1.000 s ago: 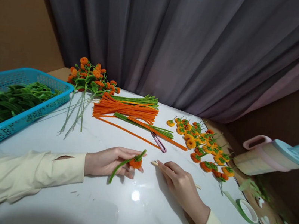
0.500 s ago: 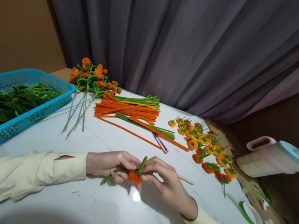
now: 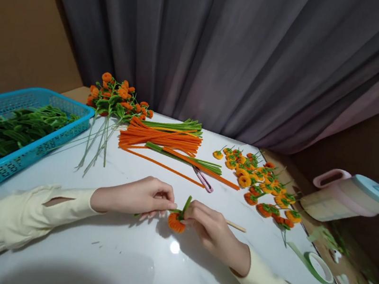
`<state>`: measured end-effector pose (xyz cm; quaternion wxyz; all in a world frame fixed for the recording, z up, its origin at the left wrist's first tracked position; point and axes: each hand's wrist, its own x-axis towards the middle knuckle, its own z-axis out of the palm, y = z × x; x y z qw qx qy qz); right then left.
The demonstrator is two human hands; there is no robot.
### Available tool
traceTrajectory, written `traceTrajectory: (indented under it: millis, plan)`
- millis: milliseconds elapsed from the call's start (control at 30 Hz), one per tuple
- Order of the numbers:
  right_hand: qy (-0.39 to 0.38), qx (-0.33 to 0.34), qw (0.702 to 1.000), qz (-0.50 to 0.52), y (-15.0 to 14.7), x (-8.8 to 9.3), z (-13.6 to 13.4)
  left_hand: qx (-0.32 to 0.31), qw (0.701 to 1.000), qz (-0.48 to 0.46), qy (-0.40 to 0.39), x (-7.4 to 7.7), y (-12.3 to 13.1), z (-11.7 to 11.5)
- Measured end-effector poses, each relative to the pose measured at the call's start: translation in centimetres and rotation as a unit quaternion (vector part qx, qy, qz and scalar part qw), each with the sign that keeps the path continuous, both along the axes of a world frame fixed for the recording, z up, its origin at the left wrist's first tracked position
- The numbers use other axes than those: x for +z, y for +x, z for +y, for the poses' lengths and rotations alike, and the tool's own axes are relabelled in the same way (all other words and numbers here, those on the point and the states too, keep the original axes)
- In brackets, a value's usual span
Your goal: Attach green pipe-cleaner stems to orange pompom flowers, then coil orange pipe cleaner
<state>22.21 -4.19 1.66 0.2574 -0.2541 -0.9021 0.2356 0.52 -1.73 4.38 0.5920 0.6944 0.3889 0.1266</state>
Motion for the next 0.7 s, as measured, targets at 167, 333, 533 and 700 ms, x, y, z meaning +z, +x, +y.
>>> traceTrajectory:
  millis: [167, 333, 533, 700]
  plan:
    - [0.173, -0.056, 0.98, -0.077, -0.4, 0.3, -1.1, 0.023, 0.992, -0.045, -0.115, -0.1, 0.3, -1.3]
    - [0.255, -0.075, 0.96, -0.091, -0.6, 0.6, -1.5, 0.033, 0.942, -0.104, -0.317, -2.1, 0.5, -2.2]
    - [0.256, -0.087, 0.96, -0.069, -1.0, 0.5, -1.6, 0.05, 0.873, -0.283, -0.394, -4.4, 1.1, -2.1]
    - [0.187, -0.116, 0.975, -0.015, -1.2, -0.6, -1.8, 0.076, 0.84, -0.344, -0.413, -4.8, 1.6, -2.2]
